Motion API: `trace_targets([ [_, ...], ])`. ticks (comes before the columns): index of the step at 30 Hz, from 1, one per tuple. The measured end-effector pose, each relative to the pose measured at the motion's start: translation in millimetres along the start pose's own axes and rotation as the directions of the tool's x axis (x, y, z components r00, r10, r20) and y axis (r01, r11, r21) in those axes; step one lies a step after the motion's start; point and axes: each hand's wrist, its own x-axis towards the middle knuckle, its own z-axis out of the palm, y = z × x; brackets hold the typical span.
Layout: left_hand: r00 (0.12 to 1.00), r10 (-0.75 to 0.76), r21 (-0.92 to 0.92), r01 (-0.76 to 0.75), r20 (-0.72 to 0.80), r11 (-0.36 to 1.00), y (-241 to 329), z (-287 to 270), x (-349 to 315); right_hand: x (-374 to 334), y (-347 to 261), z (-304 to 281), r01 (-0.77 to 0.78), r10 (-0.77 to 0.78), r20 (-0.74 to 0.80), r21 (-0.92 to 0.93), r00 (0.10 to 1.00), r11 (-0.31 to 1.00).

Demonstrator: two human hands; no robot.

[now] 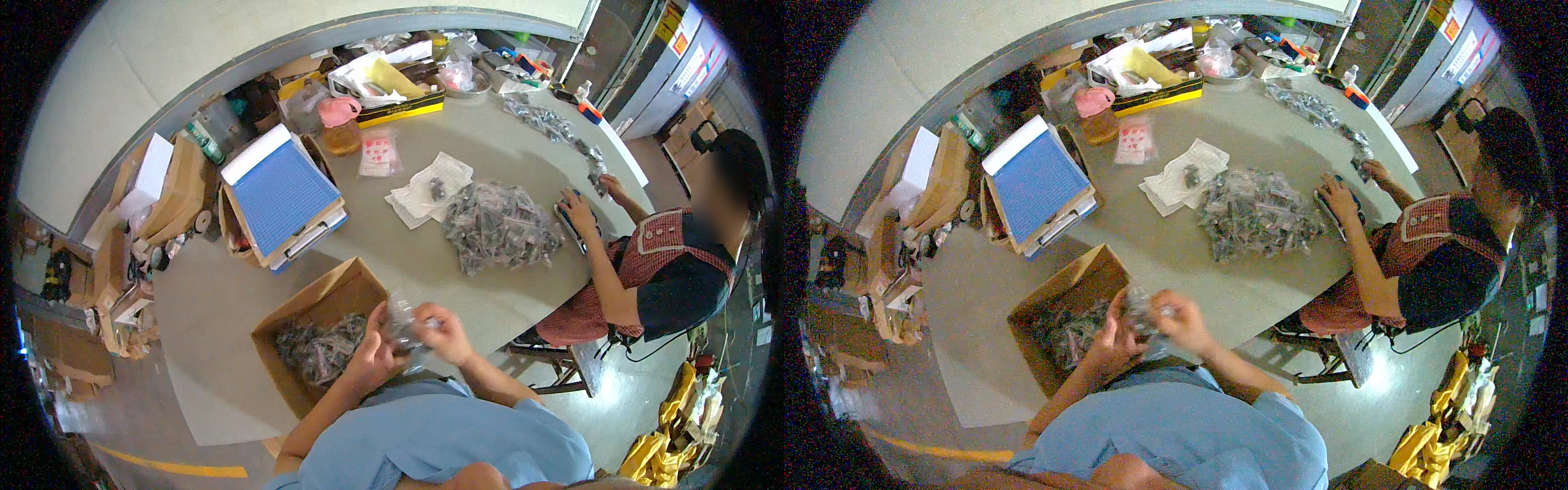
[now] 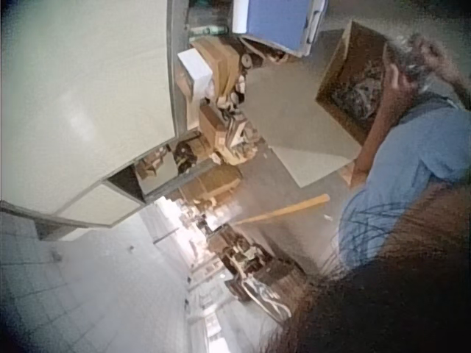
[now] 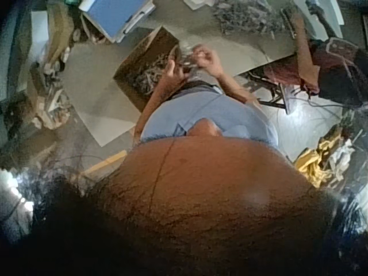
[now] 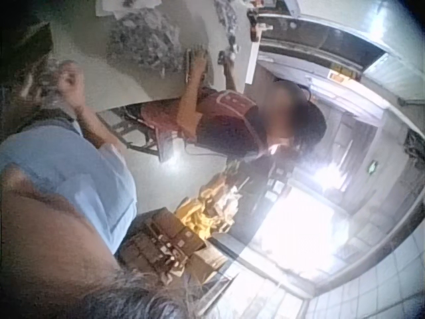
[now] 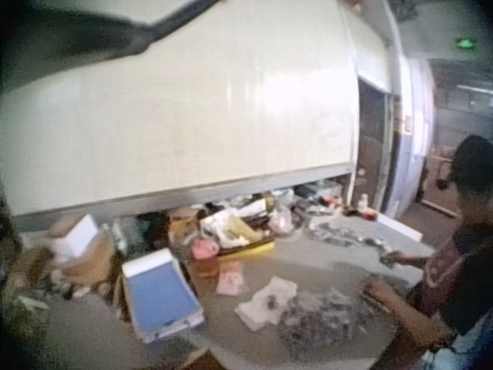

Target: The person places small bagged metal parts into a cardboard box and then places loose metal components into individual plastic bags on a workbench.

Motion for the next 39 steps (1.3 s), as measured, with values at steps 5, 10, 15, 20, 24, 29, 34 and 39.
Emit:
trace_targets([
  [5, 0.994, -0.108, -0.210, 0.098, -0.035, 0.973, 0.6, -63.1, -0.9, 54.3, -18.0, 8.2, 0.273, -0.223, 0.160, -0.607, 0.962, 0.746],
  [10, 0.881, 0.419, 0.939, 0.073, -0.218, 0.336, 27.2, -76.6, -29.6, 110.1, 20.9, -114.4, -0.559, -0.234, -0.554, -0.828, 0.799, 0.050],
  [15, 0.861, 0.507, 0.900, 0.251, -0.039, -0.356, 10.3, -108.6, -42.0, 106.5, 37.6, -144.6, -0.739, 0.039, -0.738, -0.673, 0.673, 0.032],
  [20, 0.857, 0.508, 0.866, 0.315, -0.085, -0.387, 4.4, -103.5, -37.7, 62.4, 77.1, -128.9, -0.533, -0.003, -0.550, -0.811, 0.835, 0.239],
  [24, 0.869, 0.481, 0.859, 0.330, -0.114, -0.392, 4.3, -104.3, -41.0, 5.1, 110.2, -92.8, -0.183, -0.043, -0.192, -0.971, 0.981, 0.153],
  [29, 0.864, 0.481, 0.810, 0.388, -0.152, -0.441, 3.7, -92.0, -48.5, -28.3, 129.3, -97.7, -0.437, 0.504, -0.143, 0.335, 0.852, 0.835],
  [34, 0.852, 0.524, 0.868, 0.257, 0.003, -0.424, 5.1, -78.5, -41.5, -7.5, 39.5, -63.6, -0.400, 0.537, 0.203, 0.873, 0.819, 0.280],
  [39, 0.938, 0.343, 0.817, -0.163, -0.046, 0.554, 4.3, -47.8, -17.2, 7.6, -11.9, -26.8, -0.438, 0.372, 0.265, 0.725, 0.890, 0.531],
])
